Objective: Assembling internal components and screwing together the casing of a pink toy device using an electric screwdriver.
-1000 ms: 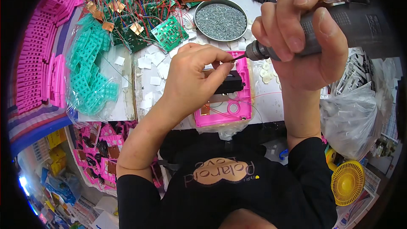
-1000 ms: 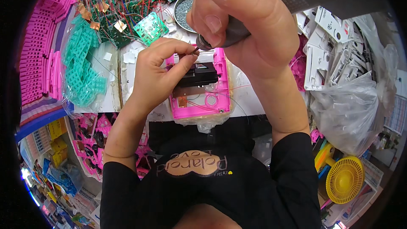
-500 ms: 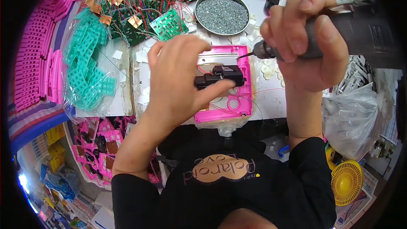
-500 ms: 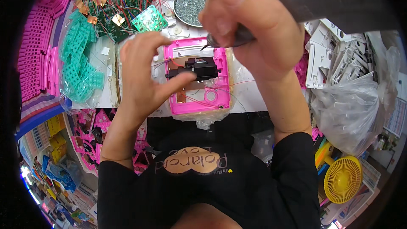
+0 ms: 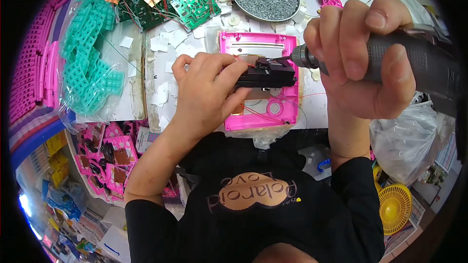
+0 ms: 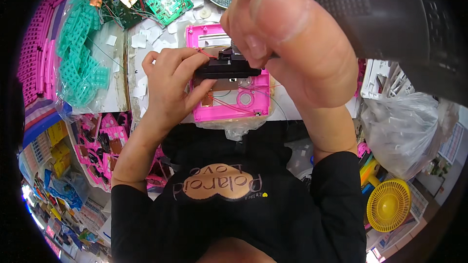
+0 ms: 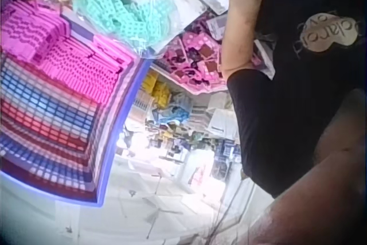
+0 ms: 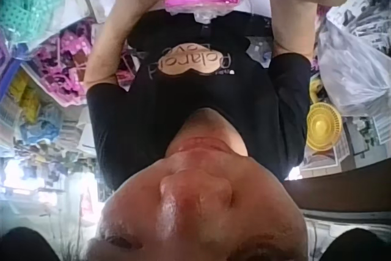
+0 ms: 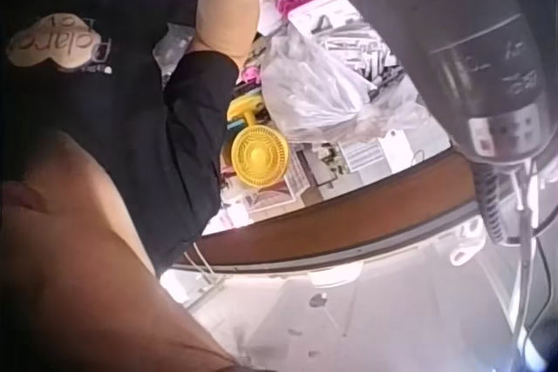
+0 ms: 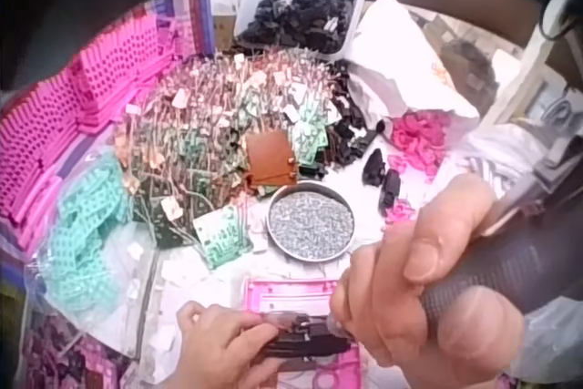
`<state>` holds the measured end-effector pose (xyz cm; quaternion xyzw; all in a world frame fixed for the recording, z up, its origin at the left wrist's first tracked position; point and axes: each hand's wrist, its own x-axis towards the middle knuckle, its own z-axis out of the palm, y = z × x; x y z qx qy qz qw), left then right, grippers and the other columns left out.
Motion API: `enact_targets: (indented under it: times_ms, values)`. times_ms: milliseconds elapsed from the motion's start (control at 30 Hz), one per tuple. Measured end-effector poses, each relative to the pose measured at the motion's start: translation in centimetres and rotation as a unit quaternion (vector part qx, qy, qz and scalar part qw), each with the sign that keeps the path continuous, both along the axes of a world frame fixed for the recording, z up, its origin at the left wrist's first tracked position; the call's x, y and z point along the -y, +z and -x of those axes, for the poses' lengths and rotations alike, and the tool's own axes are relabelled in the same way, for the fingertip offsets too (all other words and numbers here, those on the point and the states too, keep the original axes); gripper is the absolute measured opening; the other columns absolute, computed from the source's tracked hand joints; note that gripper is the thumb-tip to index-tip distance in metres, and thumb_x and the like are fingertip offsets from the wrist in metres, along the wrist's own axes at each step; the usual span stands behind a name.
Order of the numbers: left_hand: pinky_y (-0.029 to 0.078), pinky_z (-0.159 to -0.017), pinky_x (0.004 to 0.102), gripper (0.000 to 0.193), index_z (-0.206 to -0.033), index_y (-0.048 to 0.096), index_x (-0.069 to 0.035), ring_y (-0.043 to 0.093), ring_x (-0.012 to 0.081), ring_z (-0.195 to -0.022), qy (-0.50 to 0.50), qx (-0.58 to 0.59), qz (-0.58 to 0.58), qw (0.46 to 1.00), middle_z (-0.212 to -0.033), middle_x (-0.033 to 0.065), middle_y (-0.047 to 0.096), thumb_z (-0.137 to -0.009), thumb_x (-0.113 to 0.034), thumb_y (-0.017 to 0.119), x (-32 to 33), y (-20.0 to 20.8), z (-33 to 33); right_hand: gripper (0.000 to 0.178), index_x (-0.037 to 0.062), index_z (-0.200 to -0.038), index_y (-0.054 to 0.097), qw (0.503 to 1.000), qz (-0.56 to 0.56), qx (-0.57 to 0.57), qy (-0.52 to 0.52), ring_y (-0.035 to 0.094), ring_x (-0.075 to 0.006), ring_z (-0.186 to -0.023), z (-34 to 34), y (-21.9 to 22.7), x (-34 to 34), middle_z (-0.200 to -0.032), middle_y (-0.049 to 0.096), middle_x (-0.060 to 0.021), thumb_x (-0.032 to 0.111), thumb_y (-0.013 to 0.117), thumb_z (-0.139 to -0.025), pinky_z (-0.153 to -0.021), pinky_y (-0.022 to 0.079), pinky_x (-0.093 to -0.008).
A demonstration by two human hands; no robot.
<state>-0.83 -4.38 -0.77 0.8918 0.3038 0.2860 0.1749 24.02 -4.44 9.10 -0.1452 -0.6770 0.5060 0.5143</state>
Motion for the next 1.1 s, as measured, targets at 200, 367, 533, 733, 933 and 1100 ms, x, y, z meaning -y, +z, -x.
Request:
enact_targets:
  times_ms: [200, 367, 533, 733, 933, 1100]
  values:
    - [0.029, -0.088, 0.0444, 0.054, -0.119, 0.063, -0.015, 0.059, 0.0211, -0.092, -0.039, 0.044, 0.008, 0.998, -0.103, -0.0005, 0.063, -0.071, -0.025, 0.086, -0.3, -0.5, -0.3, 0.036, 0.0141, -0.130, 0.050, 0.999, 0.002, 0.031, -0.027, 0.047, -0.0097, -0.071, 0.2, -0.2, 0.8, -0.083, 0.055, 0.0034, 0.039, 0.053, -0.104, -0.072, 0.040, -0.0313]
    - [0.029, -0.088, 0.0437, 0.056, -0.118, 0.063, -0.014, 0.058, 0.0203, -0.091, -0.046, 0.049, 0.013, 0.998, -0.102, -0.0007, 0.063, -0.069, -0.026, 0.087, -0.3, -0.7, 0.0, 0.034, 0.0154, -0.124, 0.049, 0.997, 0.025, 0.043, -0.055, 0.048, -0.0099, -0.067, 1.8, -0.7, 1.5, -0.081, 0.056, 0.0037, 0.041, 0.058, -0.103, -0.068, 0.041, -0.0313]
    - [0.030, -0.088, 0.0431, 0.054, -0.115, 0.064, -0.014, 0.058, 0.0196, -0.091, -0.049, 0.070, 0.012, 0.996, -0.102, -0.0009, 0.063, -0.068, -0.027, 0.087, -0.5, -0.9, -0.3, 0.033, 0.0160, -0.116, 0.048, 0.992, 0.047, 0.065, -0.102, 0.051, -0.0109, -0.061, 2.5, -0.7, 2.1, -0.075, 0.056, 0.0040, 0.039, 0.064, -0.100, -0.065, 0.042, -0.0326]
    - [0.031, -0.088, 0.0429, 0.059, -0.120, 0.067, -0.012, 0.060, 0.0220, -0.091, -0.049, 0.065, 0.021, 0.996, -0.104, 0.0022, 0.066, -0.066, -0.027, 0.088, -0.4, -1.0, 0.1, 0.035, 0.0153, -0.113, 0.048, 0.972, 0.117, 0.076, -0.187, 0.052, -0.0122, -0.061, 4.1, -0.5, 3.2, -0.072, 0.055, 0.0034, 0.040, 0.068, -0.097, -0.064, 0.044, -0.0342]
    - [0.031, -0.089, 0.0438, 0.060, -0.120, 0.067, -0.011, 0.061, 0.0221, -0.091, -0.054, 0.066, 0.019, 0.996, -0.105, 0.0026, 0.066, -0.066, -0.027, 0.087, -0.4, -0.9, 0.1, 0.035, 0.0146, -0.111, 0.048, 0.980, 0.080, 0.066, -0.167, 0.052, -0.0124, -0.058, 4.5, -1.0, 2.8, -0.071, 0.055, 0.0025, 0.038, 0.069, -0.097, -0.063, 0.044, -0.0346]
    - [0.032, -0.090, 0.0452, 0.060, -0.119, 0.065, -0.012, 0.061, 0.0224, -0.091, -0.060, 0.066, 0.016, 0.996, -0.105, 0.0022, 0.065, -0.065, -0.026, 0.087, -0.4, -1.2, 0.2, 0.035, 0.0149, -0.111, 0.048, 0.981, 0.050, 0.066, -0.173, 0.051, -0.0122, -0.058, 4.9, -1.4, 2.8, -0.071, 0.055, 0.0025, 0.038, 0.069, -0.097, -0.059, 0.043, -0.0333]
